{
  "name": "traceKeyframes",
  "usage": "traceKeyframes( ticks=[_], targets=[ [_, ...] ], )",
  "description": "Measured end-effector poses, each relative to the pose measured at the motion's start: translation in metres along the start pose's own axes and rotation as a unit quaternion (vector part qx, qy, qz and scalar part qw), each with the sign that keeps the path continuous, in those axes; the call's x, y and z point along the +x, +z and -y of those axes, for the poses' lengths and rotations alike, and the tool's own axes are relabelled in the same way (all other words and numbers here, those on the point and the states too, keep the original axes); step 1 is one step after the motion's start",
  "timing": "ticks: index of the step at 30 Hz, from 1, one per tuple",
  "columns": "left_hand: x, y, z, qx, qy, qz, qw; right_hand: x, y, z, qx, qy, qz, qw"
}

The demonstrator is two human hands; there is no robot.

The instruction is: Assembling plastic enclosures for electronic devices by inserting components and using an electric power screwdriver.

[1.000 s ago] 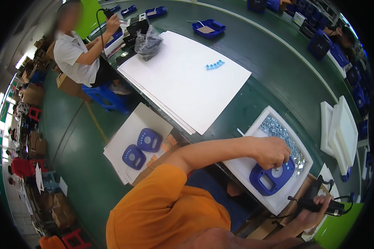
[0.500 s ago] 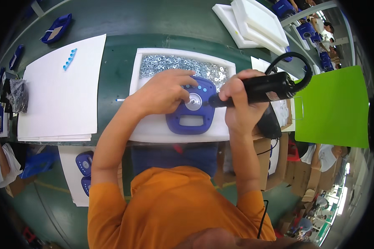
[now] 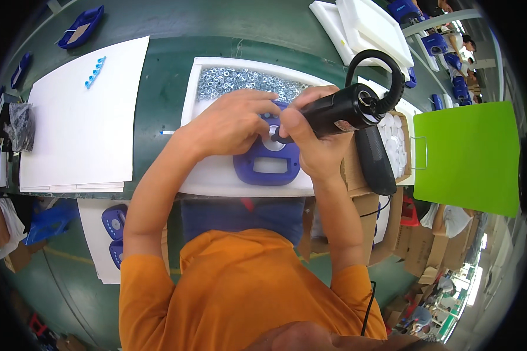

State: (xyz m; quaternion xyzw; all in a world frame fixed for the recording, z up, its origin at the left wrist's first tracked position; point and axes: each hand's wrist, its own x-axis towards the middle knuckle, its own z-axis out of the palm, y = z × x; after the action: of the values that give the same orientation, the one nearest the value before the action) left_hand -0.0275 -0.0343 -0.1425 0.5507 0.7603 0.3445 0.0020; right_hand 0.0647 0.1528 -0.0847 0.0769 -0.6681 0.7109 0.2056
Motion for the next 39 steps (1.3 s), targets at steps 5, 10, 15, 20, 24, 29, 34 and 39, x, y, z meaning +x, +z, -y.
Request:
traceKeyframes(
  ticks=[5,10,15,20,24,29,34,39],
  targets=[
    [-0.003,0.001,0.000,0.006,0.008,-0.015,1.000,0.004,0.002,-0.001,0.020,-0.008,0.012,1.000],
    [-0.001,0.002,0.001,0.013,0.018,-0.022,1.000,0.005,0.006,0.002,0.062,-0.007,0.009,0.998],
    [0.001,-0.001,0.000,0.011,-0.001,-0.003,1.000,0.006,-0.002,0.003,0.012,-0.004,0.053,0.998],
    [0.000,-0.002,-0.002,0.027,0.019,-0.014,0.999,0.008,-0.021,0.003,0.059,-0.056,0.081,0.993],
    [0.000,-0.005,-0.007,0.041,0.017,-0.013,0.999,0.022,-0.053,0.035,0.141,-0.061,0.002,0.988],
    [0.002,-0.004,-0.006,0.034,0.005,-0.009,0.999,0.038,-0.125,0.039,-0.168,0.082,-0.115,0.976],
    [0.001,-0.023,-0.008,-0.008,-0.013,0.012,1.000,0.046,-0.183,0.002,-0.539,0.155,-0.043,0.827],
    [-0.008,-0.053,-0.026,-0.013,-0.024,-0.052,0.998,0.029,-0.190,-0.029,-0.640,0.126,-0.032,0.758]
  ],
)
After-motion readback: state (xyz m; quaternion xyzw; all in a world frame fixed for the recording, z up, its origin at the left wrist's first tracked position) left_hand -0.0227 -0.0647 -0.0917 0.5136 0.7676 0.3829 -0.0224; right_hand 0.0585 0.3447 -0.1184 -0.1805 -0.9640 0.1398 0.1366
